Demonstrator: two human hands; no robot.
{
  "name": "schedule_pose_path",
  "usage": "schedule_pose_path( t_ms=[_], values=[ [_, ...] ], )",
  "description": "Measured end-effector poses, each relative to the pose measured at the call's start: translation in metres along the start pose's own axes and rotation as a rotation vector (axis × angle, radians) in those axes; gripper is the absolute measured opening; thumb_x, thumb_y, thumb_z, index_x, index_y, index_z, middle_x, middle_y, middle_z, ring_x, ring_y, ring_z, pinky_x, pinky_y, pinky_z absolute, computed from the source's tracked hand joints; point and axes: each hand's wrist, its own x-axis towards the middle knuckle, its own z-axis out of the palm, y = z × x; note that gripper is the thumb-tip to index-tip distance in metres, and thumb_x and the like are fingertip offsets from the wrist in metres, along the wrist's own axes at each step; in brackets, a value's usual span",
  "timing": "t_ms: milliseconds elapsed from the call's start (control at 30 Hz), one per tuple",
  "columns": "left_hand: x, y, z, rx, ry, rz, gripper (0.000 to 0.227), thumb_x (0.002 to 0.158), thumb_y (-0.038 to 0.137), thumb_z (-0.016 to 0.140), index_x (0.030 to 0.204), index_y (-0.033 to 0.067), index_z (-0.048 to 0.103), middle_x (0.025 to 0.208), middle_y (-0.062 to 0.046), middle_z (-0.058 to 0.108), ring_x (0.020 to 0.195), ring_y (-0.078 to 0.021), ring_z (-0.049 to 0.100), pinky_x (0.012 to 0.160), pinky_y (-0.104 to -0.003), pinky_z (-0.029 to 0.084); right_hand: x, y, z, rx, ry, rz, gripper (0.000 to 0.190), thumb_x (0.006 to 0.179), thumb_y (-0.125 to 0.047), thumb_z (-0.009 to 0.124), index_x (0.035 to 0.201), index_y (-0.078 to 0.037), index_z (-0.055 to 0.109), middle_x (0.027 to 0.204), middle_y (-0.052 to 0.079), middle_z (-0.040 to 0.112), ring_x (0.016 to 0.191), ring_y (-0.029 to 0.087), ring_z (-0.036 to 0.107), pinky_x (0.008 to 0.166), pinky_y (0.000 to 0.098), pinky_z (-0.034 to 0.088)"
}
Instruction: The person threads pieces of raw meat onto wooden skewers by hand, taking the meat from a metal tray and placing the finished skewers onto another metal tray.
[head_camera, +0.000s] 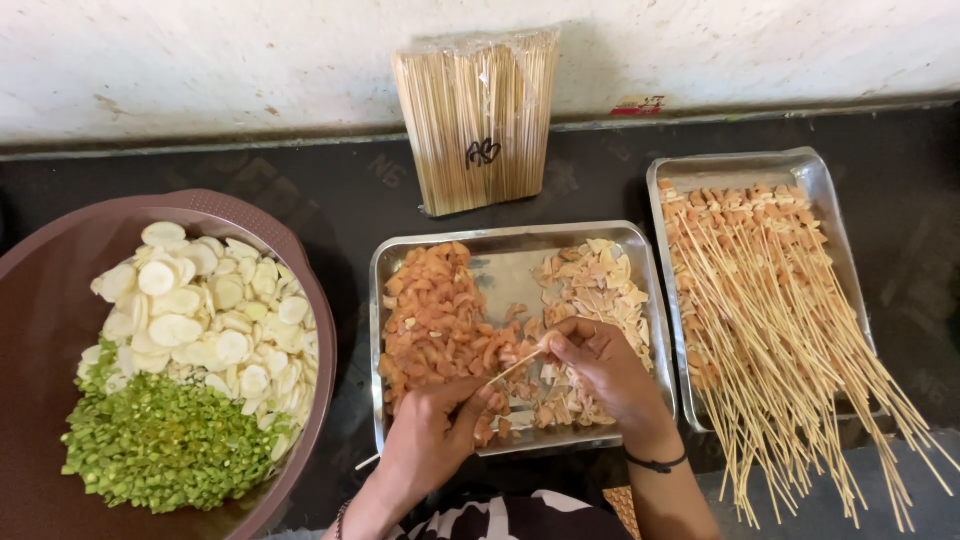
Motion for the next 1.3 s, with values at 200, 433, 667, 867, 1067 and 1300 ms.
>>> schedule_pose_path(
  t_ms=[200, 433, 667, 867, 1067, 1300],
  values=[
    [0.0, 0.003, -0.001, 0.044, -0.015, -0.09, 0.019, 0.091, 0.017, 0.071, 0.102, 0.0037, 0.079, 0.07, -0.017, 0.074, 0.056, -0.0297, 0.073, 0.054, -0.037, 0.054, -0.005, -0.008, 0.004, 0.006, -0.071, -0.046, 0.023, 0.095, -0.023, 0.073, 0.101, -0.001, 0.078, 0.083, 0.007, 0.074, 0.077, 0.013, 0.062, 0.074, 0.0275, 0.051],
    [-0.003, 0.0, 0.003, 0.076, 0.03, -0.005, 0.017, 0.089, 0.011, 0.07, 0.101, 0.0019, 0.078, 0.071, -0.017, 0.074, 0.057, -0.0303, 0.073, 0.053, -0.037, 0.054, -0.004, -0.017, 0.005, -0.164, -0.04, -0.028, 0.025, 0.092, -0.025, 0.073, 0.098, -0.001, 0.08, 0.08, 0.006, 0.079, 0.063, 0.011, 0.059, 0.06, 0.0239, 0.045],
    [-0.006, -0.002, 0.004, 0.135, -0.006, 0.013, 0.013, 0.089, 0.009, 0.068, 0.096, 0.0031, 0.077, 0.065, -0.017, 0.071, 0.056, -0.0319, 0.071, 0.053, -0.039, 0.053, 0.002, -0.019, 0.001, -0.232, -0.131, -0.009, 0.022, 0.092, -0.021, 0.074, 0.097, 0.0, 0.079, 0.08, 0.008, 0.079, 0.062, 0.008, 0.06, 0.057, 0.0236, 0.049],
    [-0.01, -0.004, 0.011, 0.13, -0.055, -0.049, 0.011, 0.091, 0.012, 0.069, 0.091, 0.0035, 0.077, 0.063, -0.017, 0.071, 0.054, -0.0316, 0.069, 0.052, -0.039, 0.051, 0.011, 0.002, -0.01, -0.295, -0.217, 0.028, 0.021, 0.097, -0.017, 0.071, 0.095, 0.002, 0.079, 0.079, 0.012, 0.074, 0.065, 0.012, 0.062, 0.06, 0.0256, 0.051],
    [-0.008, 0.002, 0.017, -0.002, 0.031, -0.096, 0.019, 0.09, 0.009, 0.068, 0.106, -0.0001, 0.075, 0.065, -0.016, 0.072, 0.051, -0.0232, 0.07, 0.049, -0.035, 0.051, 0.009, -0.029, 0.02, -0.012, -0.174, -0.062, 0.038, 0.102, -0.037, 0.05, 0.108, -0.007, 0.072, 0.1, 0.013, 0.081, 0.097, 0.021, 0.078, 0.086, 0.032, 0.062],
    [-0.006, 0.001, 0.017, -0.049, 0.07, -0.045, 0.017, 0.095, 0.009, 0.067, 0.102, -0.0034, 0.077, 0.064, -0.014, 0.071, 0.048, -0.0191, 0.063, 0.047, -0.033, 0.047, -0.008, 0.002, 0.011, -0.163, -0.076, -0.23, 0.033, 0.109, -0.03, 0.064, 0.109, 0.001, 0.077, 0.101, 0.013, 0.077, 0.089, 0.019, 0.066, 0.087, 0.0347, 0.055]
  ],
)
